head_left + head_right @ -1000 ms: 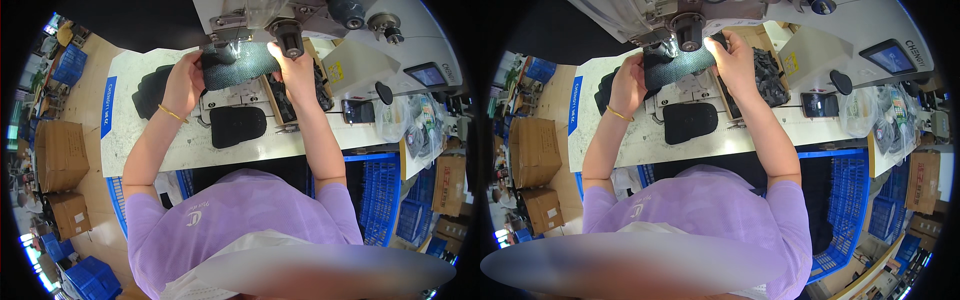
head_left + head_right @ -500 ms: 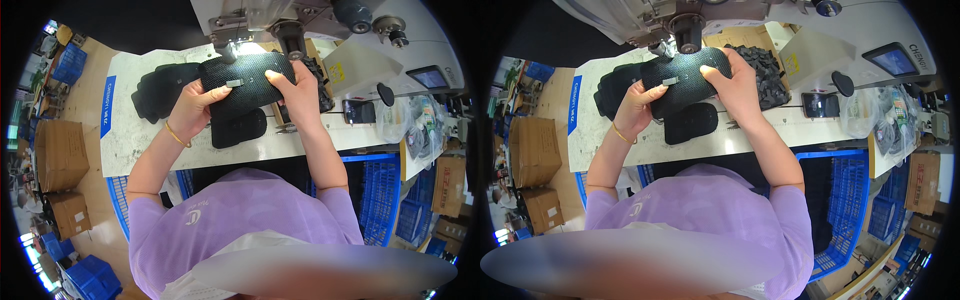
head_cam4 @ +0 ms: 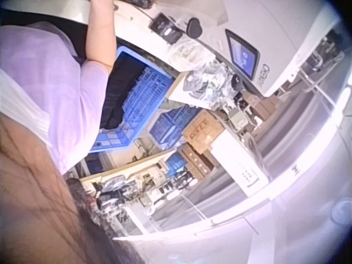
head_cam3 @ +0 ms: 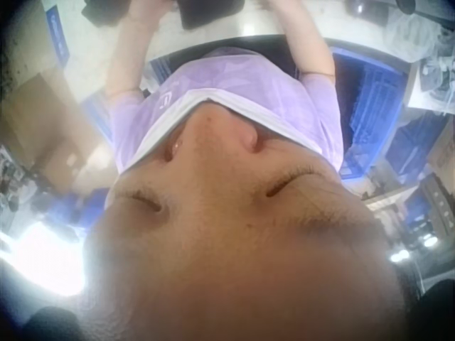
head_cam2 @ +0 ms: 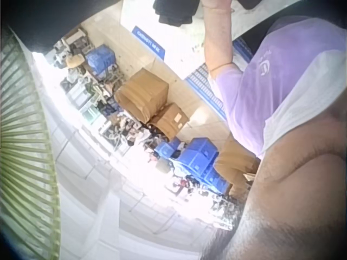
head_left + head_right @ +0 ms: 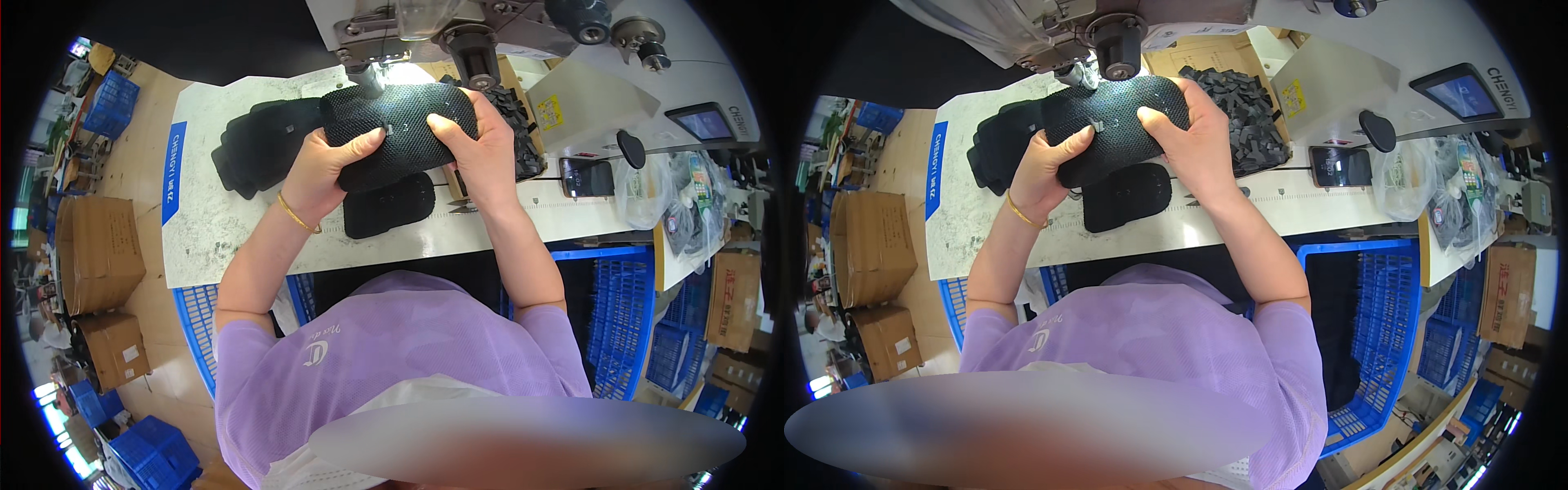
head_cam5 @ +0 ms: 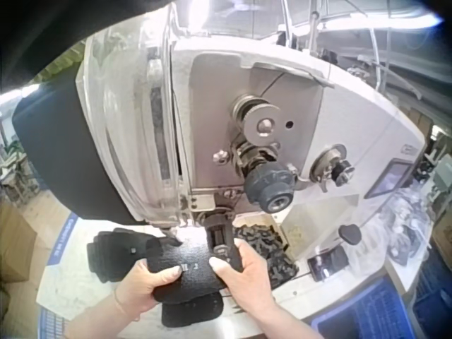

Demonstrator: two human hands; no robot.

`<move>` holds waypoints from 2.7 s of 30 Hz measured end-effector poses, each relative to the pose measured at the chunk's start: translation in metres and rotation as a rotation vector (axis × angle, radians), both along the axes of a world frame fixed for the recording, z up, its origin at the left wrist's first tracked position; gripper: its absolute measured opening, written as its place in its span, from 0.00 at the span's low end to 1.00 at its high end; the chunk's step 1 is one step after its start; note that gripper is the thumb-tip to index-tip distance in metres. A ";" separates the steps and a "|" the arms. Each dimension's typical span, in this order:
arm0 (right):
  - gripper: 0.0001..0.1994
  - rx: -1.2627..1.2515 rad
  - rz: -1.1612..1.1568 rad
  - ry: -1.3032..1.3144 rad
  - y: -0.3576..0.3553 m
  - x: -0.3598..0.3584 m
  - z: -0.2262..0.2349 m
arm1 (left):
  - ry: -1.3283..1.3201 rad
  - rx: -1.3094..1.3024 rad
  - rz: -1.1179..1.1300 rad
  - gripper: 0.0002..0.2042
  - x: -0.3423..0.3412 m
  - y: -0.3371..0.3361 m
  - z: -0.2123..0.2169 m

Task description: The person repeatedly attaches small tags onto black fabric pieces by stitching them with a sewing machine. The person then stacks the finished fabric pieces together by hand.

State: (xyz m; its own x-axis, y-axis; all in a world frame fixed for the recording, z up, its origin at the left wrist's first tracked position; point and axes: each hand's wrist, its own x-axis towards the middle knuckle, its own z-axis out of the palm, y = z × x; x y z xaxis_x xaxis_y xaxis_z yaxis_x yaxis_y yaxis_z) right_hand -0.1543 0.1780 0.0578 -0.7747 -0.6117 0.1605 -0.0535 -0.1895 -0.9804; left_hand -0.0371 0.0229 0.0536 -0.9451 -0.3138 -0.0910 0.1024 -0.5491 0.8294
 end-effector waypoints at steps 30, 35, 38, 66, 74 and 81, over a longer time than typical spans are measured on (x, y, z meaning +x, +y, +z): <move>0.17 0.009 -0.094 0.115 -0.030 -0.021 -0.004 | -0.130 -0.180 0.231 0.08 -0.024 -0.020 0.023; 0.17 -0.003 -0.095 0.111 -0.031 -0.023 -0.008 | -0.144 -0.196 0.237 0.07 -0.027 -0.020 0.024; 0.17 0.041 -0.085 0.102 -0.031 -0.021 -0.004 | -0.123 -0.211 0.231 0.07 -0.028 -0.024 0.021; 0.09 0.375 -0.328 0.473 0.028 -0.099 -0.062 | -0.044 -0.237 0.303 0.14 -0.028 -0.054 0.007; 0.06 0.812 -0.212 0.843 0.017 -0.096 -0.090 | -0.062 -2.149 1.121 0.18 0.020 -0.096 -0.018; 0.05 0.789 -0.207 0.915 0.017 -0.094 -0.090 | -0.233 -1.792 0.261 0.20 0.032 -0.005 -0.086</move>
